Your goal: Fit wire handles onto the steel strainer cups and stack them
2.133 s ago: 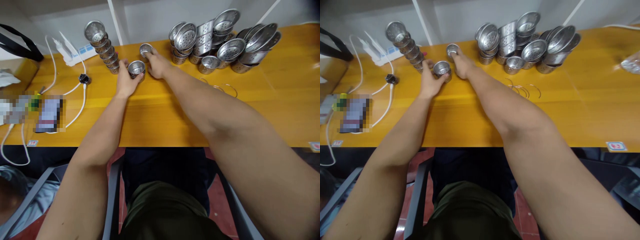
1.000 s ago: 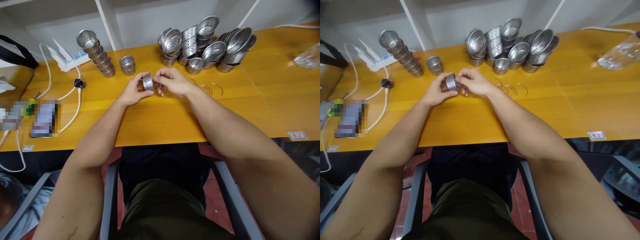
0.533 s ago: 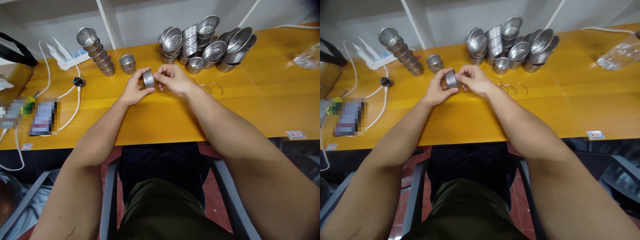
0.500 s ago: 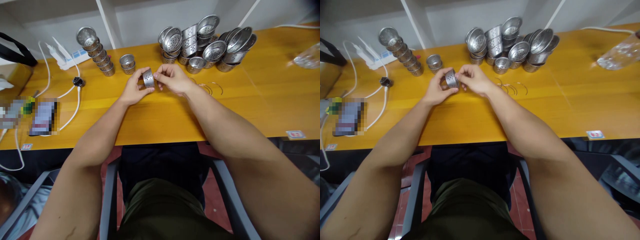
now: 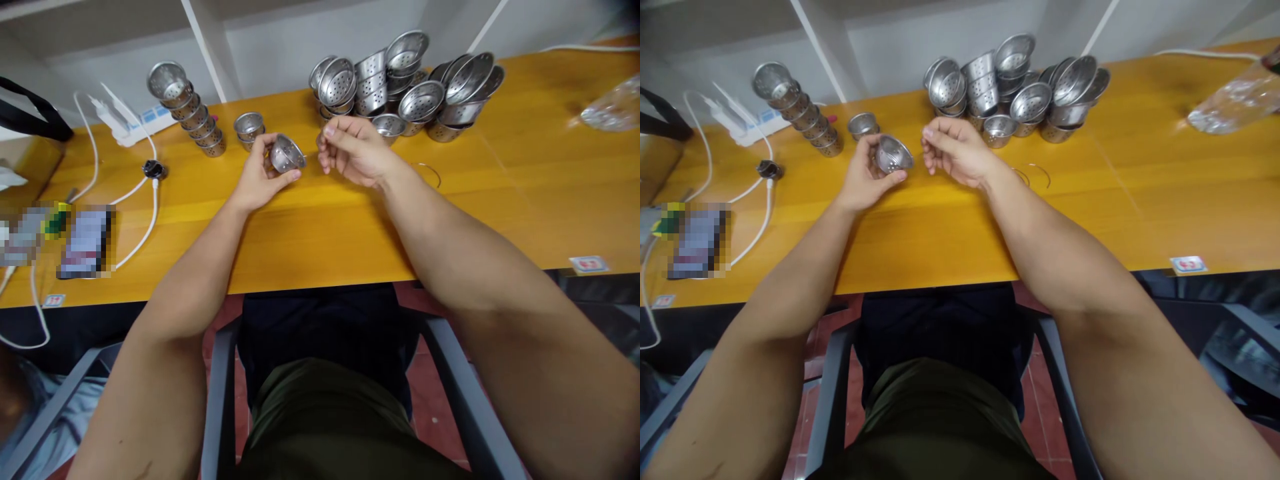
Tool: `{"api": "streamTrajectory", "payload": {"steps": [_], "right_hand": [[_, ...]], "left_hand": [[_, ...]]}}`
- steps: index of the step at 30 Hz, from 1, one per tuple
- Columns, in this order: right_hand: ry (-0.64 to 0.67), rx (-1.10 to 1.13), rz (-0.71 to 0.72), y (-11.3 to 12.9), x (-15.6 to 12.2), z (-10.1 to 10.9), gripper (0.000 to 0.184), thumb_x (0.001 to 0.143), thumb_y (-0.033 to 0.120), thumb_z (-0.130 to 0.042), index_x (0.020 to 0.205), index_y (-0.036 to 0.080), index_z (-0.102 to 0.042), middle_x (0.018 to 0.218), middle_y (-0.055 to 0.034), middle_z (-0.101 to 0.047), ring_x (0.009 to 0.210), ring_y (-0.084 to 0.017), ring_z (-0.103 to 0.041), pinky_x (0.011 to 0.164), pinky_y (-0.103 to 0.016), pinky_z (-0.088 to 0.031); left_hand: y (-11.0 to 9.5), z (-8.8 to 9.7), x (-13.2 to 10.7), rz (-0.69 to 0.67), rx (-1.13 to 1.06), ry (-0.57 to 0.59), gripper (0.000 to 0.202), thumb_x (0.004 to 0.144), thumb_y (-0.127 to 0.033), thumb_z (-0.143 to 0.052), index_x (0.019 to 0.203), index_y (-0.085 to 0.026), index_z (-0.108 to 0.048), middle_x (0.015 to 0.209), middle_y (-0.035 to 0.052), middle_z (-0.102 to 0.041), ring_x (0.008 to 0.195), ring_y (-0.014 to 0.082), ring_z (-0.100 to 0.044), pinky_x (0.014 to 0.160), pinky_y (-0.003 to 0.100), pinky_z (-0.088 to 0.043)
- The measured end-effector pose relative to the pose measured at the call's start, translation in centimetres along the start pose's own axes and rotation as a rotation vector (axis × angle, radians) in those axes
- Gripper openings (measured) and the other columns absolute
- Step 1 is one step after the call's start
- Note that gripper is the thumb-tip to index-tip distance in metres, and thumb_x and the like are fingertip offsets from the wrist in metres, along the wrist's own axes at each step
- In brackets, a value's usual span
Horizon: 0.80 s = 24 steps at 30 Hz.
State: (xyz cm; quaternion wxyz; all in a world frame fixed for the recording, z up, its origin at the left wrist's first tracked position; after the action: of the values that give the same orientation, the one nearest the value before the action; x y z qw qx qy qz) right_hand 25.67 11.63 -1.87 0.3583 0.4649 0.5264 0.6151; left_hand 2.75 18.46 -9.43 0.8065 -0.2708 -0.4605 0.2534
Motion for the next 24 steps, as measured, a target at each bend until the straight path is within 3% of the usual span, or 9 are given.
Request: {"api": "streamTrajectory", "payload": {"steps": [3,6,9,11,15,17,19,22,24], "right_hand": [[-0.086,-0.03,0.03,-0.3,0.5,1.7,0.083,0.077,0.104,-0.093,0.099,0.033,-0.057,0.104,-0.0049,-0.074,0.077,-0.023,-0.058,0.069,-0.043,-0.053],[-0.102,-0.38,0.107,-1.0,1.2,2.6,0.074,0.094,0.102,-0.081,0.097,0.031,-0.059,0.101,-0.0091,-0.076,0.08,-0.027,-0.064,0.075,-0.047,-0.058],[-0.018,-0.75,0.138,-2.3,1.5,2.4,0.057,0.109,0.079,-0.086,0.095,0.027,-0.065,0.102,-0.0138,-0.078,0.103,-0.035,-0.074,0.099,-0.053,-0.065],[0.04,-0.867,0.102,-3.0,1.4,2.2,0.045,0.114,0.063,-0.089,0.097,0.026,-0.069,0.106,-0.0156,-0.08,0.112,-0.038,-0.076,0.109,-0.056,-0.065],[0.059,-0.959,0.034,-3.0,0.9,2.1,0.025,0.116,0.042,-0.085,0.099,0.025,-0.076,0.107,-0.0166,-0.084,0.11,-0.04,-0.079,0.109,-0.057,-0.065],[0.045,-0.992,0.021,-2.8,0.8,2.2,0.019,0.116,0.033,-0.082,0.101,0.022,-0.079,0.107,-0.0171,-0.085,0.109,-0.041,-0.081,0.107,-0.057,-0.066],[0.039,-1.023,0.01,-2.7,0.9,2.3,0.013,0.114,0.028,-0.082,0.104,0.02,-0.081,0.109,-0.0178,-0.084,0.11,-0.043,-0.083,0.108,-0.057,-0.066],[0.033,-1.06,-0.016,-2.8,0.9,2.7,0.008,0.111,0.024,-0.086,0.107,0.019,-0.082,0.106,-0.0177,-0.084,0.112,-0.045,-0.084,0.108,-0.059,-0.066],[0.024,-1.059,0.002,-2.5,0.9,2.8,0.005,0.11,0.022,-0.085,0.106,0.02,-0.082,0.104,-0.0164,-0.084,0.111,-0.045,-0.083,0.108,-0.059,-0.066]], "left_hand": [[0.3,1.3,0.3,-0.002,0.081,-0.089,0.114,0.085,-0.113,-0.088,0.16,-0.035,-0.05,0.156,0.0133,-0.067,0.151,0.0405,-0.074,0.133,0.064,-0.063],[-0.2,3.7,0.5,0.025,0.139,-0.209,0.114,0.085,-0.115,-0.084,0.165,-0.04,-0.051,0.167,0.0117,-0.063,0.164,0.0422,-0.063,0.14,0.064,-0.059],[-0.4,6.4,0.3,0.138,0.22,-0.28,0.106,0.095,-0.112,-0.077,0.173,-0.045,-0.052,0.177,0.0047,-0.063,0.176,0.0374,-0.051,0.144,0.066,-0.055],[0.0,7.6,0.1,0.218,0.299,-0.277,0.106,0.099,-0.115,-0.064,0.174,-0.042,-0.052,0.177,0.0021,-0.066,0.178,0.0338,-0.049,0.148,0.068,-0.049],[1.7,7.9,0.2,0.307,0.44,-0.163,0.111,0.104,-0.119,-0.026,0.17,-0.033,-0.05,0.173,0.0032,-0.073,0.183,0.0268,-0.044,0.153,0.065,-0.036],[3.0,8.4,0.8,0.34,0.474,-0.16,0.109,0.106,-0.117,-0.02,0.17,-0.033,-0.042,0.175,0.0017,-0.072,0.181,0.0201,-0.046,0.149,0.06,-0.04],[4.3,9.5,1.8,0.363,0.484,-0.229,0.116,0.097,-0.124,-0.028,0.167,-0.032,-0.036,0.176,0.0018,-0.071,0.169,0.0178,-0.058,0.141,0.057,-0.048],[5.2,11.3,3.7,0.371,0.47,-0.343,0.135,0.066,-0.138,-0.047,0.151,-0.033,-0.04,0.164,0.0017,-0.074,0.144,0.0198,-0.067,0.132,0.06,-0.056],[4.1,11.7,4.8,0.335,0.445,-0.363,0.134,0.065,-0.137,-0.048,0.149,-0.033,-0.04,0.159,-0.0007,-0.074,0.137,0.02,-0.064,0.132,0.064,-0.054]]}}
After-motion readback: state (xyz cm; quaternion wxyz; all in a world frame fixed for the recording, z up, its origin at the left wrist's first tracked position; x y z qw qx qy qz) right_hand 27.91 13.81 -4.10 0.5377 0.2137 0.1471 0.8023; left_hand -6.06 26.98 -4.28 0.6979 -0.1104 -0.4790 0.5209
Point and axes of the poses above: each hand's wrist, its own x-axis towards the middle knuckle, its own z-axis out of the back of the hand, y = z × x, the point moved 8 cm from there along x, towards the middle knuckle
